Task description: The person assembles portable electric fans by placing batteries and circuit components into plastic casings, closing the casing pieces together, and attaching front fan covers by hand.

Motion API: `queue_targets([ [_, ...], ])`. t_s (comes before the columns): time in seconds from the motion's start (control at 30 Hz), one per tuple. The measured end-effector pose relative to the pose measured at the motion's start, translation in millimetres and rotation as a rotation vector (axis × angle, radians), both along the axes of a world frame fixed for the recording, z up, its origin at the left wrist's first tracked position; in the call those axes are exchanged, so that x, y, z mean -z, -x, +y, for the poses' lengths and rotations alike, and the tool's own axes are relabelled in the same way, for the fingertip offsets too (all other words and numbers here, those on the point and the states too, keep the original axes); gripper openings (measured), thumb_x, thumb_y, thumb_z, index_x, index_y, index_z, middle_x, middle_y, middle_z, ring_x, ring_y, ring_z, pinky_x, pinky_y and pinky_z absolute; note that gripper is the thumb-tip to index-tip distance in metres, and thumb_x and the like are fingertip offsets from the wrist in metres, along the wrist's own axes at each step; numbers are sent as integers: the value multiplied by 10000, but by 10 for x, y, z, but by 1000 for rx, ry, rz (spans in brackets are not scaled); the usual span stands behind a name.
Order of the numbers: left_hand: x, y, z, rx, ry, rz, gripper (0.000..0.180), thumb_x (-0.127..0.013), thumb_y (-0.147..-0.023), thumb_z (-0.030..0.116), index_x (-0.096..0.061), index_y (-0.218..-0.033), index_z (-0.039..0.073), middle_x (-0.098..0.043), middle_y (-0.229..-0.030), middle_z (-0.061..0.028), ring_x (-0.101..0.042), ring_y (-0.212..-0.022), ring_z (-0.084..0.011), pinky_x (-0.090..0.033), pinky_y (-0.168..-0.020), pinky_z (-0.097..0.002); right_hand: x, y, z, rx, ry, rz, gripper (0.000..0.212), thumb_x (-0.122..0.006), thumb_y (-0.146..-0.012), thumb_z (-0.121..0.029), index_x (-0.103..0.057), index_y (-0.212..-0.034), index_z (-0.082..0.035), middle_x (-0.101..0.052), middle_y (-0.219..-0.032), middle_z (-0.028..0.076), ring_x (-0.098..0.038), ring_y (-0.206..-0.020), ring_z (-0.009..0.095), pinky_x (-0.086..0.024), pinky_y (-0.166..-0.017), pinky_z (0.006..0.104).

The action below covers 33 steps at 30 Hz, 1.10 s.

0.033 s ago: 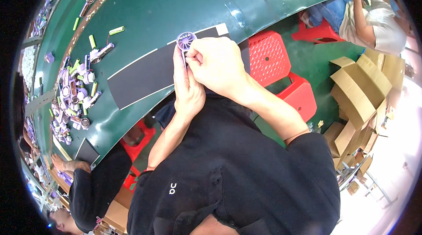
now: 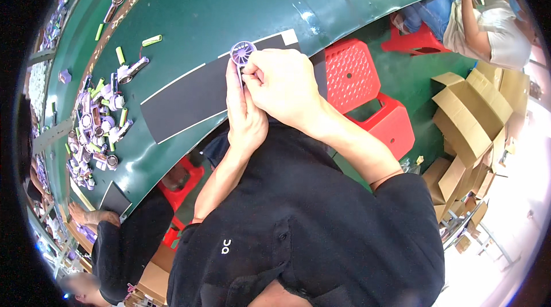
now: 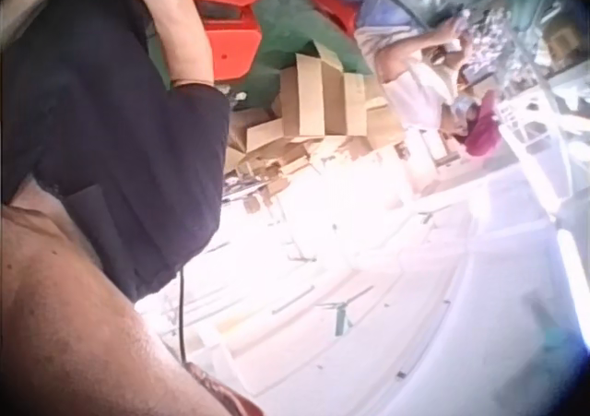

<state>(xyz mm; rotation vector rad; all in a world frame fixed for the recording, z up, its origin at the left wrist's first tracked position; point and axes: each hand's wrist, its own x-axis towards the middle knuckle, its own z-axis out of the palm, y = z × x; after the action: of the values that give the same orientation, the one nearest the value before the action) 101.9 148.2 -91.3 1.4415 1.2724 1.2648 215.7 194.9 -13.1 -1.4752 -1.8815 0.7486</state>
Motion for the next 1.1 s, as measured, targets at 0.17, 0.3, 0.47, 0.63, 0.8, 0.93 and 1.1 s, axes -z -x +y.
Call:
queue_targets([
  [0.17,-348,134,61,73,351,-526,495,-386,-1100,71,-306,-1586,31,-555,-1109,-12,-539,-965,-77,-476,-876,-252,-17,28,-25,86,-53,114,467,-790,-782,-54,-629,-1219,-16,-620,-853,91,-625,-625,190,-514,-592,327],
  [0.3,-407,256,89,207,398,-712,702,-391,-1021,69,-96,-1651,-26,-523,-1375,-91,-518,-1052,-125,-445,-968,-279,-222,-110,62,86,272,469,756,-763,-868,15,-400,-1530,-5,-564,-1058,58,-623,-760,79,-519,-662,216],
  [0.47,-466,310,58,212,402,-622,672,-364,-1039,59,-89,-1643,-48,-507,-1439,-127,-544,-1144,-164,-439,-1020,-293,-151,-146,71,-61,301,439,545,-741,-872,7,-577,-1391,12,-597,-1104,65,-607,-895,99,-533,-793,237],
  [0.63,-465,291,43,180,167,-400,584,-326,-1099,80,-124,-1624,-73,-454,-1547,-227,-491,-1400,-290,-381,-1144,-347,-154,25,95,-22,224,348,503,-769,-821,-89,-615,-1279,50,-685,-1038,96,-658,-907,155,-564,-841,298],
  [0.8,-410,269,-21,94,67,-158,547,-375,-1089,39,-216,-1592,-106,-550,-1426,-276,-603,-1272,-348,-468,-1063,-377,-117,-34,197,-73,475,463,471,-759,-817,-78,-611,-1244,55,-686,-1044,110,-665,-914,152,-580,-815,316],
  [0.93,-316,231,50,1,-73,0,515,-392,-1075,14,-288,-1563,-115,-593,-1342,-291,-643,-1199,-395,-504,-1020,-414,27,25,203,-90,499,597,403,-733,-824,-17,-565,-1185,47,-672,-1001,98,-675,-914,161,-582,-830,329],
  [1.1,-319,218,49,10,-12,-91,519,-366,-1047,-35,-310,-1559,-102,-553,-1402,-310,-618,-1247,-412,-489,-1047,-425,60,91,165,-29,461,640,364,-705,-820,14,-555,-1151,46,-668,-1028,117,-678,-938,166,-575,-846,334],
])
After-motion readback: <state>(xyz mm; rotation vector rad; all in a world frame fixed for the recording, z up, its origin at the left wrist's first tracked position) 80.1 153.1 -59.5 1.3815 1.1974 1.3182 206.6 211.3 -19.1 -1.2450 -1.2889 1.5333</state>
